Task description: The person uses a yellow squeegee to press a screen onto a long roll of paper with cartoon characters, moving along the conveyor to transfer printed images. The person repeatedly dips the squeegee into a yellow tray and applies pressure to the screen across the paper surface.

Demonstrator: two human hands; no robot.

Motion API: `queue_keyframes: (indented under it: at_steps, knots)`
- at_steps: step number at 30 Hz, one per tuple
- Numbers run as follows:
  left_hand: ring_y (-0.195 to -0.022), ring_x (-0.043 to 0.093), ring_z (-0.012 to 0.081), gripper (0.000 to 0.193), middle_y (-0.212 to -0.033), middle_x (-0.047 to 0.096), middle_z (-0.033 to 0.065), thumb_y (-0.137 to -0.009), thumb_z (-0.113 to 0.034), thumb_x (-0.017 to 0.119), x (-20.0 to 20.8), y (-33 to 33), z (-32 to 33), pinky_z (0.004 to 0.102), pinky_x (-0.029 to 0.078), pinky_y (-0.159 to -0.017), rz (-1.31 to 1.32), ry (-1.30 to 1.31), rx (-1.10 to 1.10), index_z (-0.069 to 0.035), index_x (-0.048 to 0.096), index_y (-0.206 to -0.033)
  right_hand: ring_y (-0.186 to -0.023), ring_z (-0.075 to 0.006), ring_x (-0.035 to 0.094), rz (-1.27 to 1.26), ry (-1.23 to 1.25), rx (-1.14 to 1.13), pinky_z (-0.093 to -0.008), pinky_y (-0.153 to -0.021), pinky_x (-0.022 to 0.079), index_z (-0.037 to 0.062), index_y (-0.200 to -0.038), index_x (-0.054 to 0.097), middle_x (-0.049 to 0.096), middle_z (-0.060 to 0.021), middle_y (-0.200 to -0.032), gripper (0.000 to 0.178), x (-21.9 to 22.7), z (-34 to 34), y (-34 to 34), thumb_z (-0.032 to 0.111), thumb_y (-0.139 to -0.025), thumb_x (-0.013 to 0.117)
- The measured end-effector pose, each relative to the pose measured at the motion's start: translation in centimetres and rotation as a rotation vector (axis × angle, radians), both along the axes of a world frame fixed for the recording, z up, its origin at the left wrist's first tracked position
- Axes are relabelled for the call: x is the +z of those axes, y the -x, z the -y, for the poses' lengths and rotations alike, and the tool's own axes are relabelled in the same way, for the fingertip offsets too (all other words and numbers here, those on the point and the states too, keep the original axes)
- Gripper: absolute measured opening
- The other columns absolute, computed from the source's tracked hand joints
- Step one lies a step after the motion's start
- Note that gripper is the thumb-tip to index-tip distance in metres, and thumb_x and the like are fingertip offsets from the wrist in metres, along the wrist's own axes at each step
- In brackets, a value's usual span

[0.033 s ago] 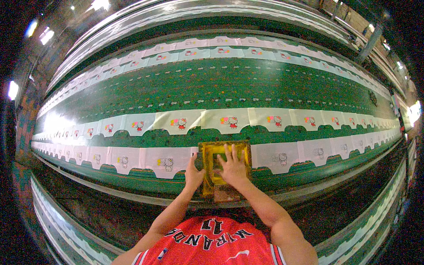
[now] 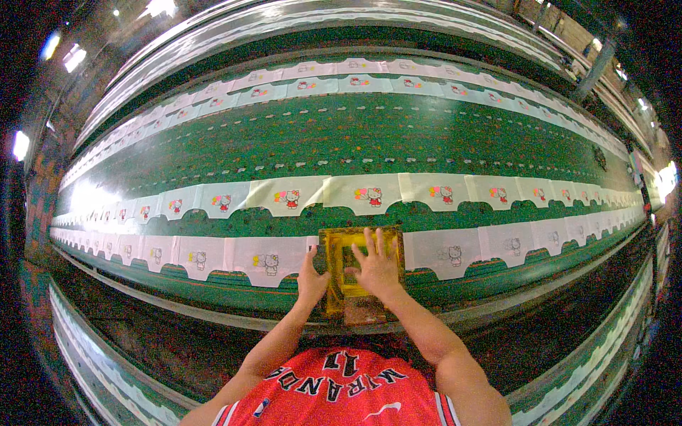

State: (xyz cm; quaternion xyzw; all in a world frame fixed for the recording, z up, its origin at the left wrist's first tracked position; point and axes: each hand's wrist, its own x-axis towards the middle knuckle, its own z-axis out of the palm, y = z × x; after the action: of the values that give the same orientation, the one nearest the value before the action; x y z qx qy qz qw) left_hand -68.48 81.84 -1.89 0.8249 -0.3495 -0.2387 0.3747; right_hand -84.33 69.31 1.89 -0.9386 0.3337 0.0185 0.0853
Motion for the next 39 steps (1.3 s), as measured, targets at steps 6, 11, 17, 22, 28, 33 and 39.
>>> queue_keyframes:
  at_steps: [6,11,17,22,28,33,39]
  knots:
    - [-0.113,0.063,0.0420,0.085,-0.135,0.056,0.0249,-0.077,-0.009,0.072,-0.7,-0.7,0.4,0.0478,0.052,-0.090,0.065,0.089,-0.030,-0.010,0.037,-0.155,-0.157,-0.0430,0.008,0.008,0.033,-0.136,-0.0714,-0.119,0.013,0.0273,-0.151,0.051,0.017,-0.0187,-0.169,0.067,-0.7,4.5,0.1,0.063,-0.095,0.056]
    - [-0.117,0.061,0.0418,0.085,-0.139,0.055,0.0239,-0.079,-0.009,0.071,-0.7,-0.8,0.6,0.0481,0.051,-0.093,0.009,0.049,-0.017,-0.010,0.036,-0.156,-0.155,-0.0428,0.014,0.003,0.070,-0.168,-0.0700,-0.118,0.019,0.0165,-0.140,0.061,0.025,-0.0193,-0.165,0.062,1.3,4.8,2.0,0.059,-0.095,0.060]
    - [-0.128,0.056,0.0417,0.084,-0.143,0.054,0.0235,-0.079,-0.009,0.071,-0.5,-0.7,0.9,0.0472,0.049,-0.100,0.014,0.013,-0.020,-0.008,0.037,-0.156,-0.115,-0.0393,0.058,0.350,-0.321,0.107,-0.0502,-0.097,0.049,0.0035,-0.112,0.067,0.062,-0.0169,-0.122,0.049,0.6,0.0,6.6,0.043,-0.085,0.075]
    - [-0.131,0.054,0.0411,0.084,-0.146,0.053,0.0237,-0.079,-0.009,0.072,0.7,-0.9,0.6,0.0470,0.047,-0.103,-0.026,-0.003,-0.024,-0.007,0.037,-0.156,-0.104,-0.0377,0.063,0.333,-0.310,0.313,-0.0472,-0.092,0.052,0.0032,-0.108,0.067,0.067,-0.0142,-0.109,0.038,3.4,-5.7,7.8,0.020,-0.075,0.075]
    - [-0.127,0.055,0.0427,0.085,-0.141,0.054,0.0234,-0.080,-0.010,0.074,0.4,-1.0,0.8,0.0481,0.048,-0.101,0.005,-0.033,-0.032,-0.009,0.036,-0.156,-0.101,-0.0350,0.065,0.446,-0.166,0.191,-0.0438,-0.089,0.053,0.0040,-0.106,0.068,0.068,-0.0120,-0.103,0.034,2.0,-5.7,7.0,0.002,-0.072,0.065]
    - [-0.120,0.057,0.0431,0.084,-0.133,0.056,0.0240,-0.080,-0.011,0.075,-1.6,-1.2,0.7,0.0491,0.049,-0.097,0.050,0.102,-0.040,-0.011,0.036,-0.155,-0.098,-0.0345,0.065,0.453,-0.295,0.209,-0.0439,-0.084,0.055,0.0037,-0.104,0.067,0.068,-0.0132,-0.101,0.033,1.8,-2.7,5.6,-0.002,-0.072,0.064]
    - [-0.112,0.059,0.0437,0.082,-0.130,0.055,0.0253,-0.079,-0.011,0.074,-1.1,-0.8,0.7,0.0499,0.050,-0.091,0.113,0.048,-0.035,-0.009,0.040,-0.153,-0.098,-0.0345,0.065,0.571,-0.049,0.158,-0.0434,-0.089,0.056,0.0025,-0.102,0.067,0.069,-0.0142,-0.100,0.029,1.4,2.5,1.2,0.003,-0.073,0.063]
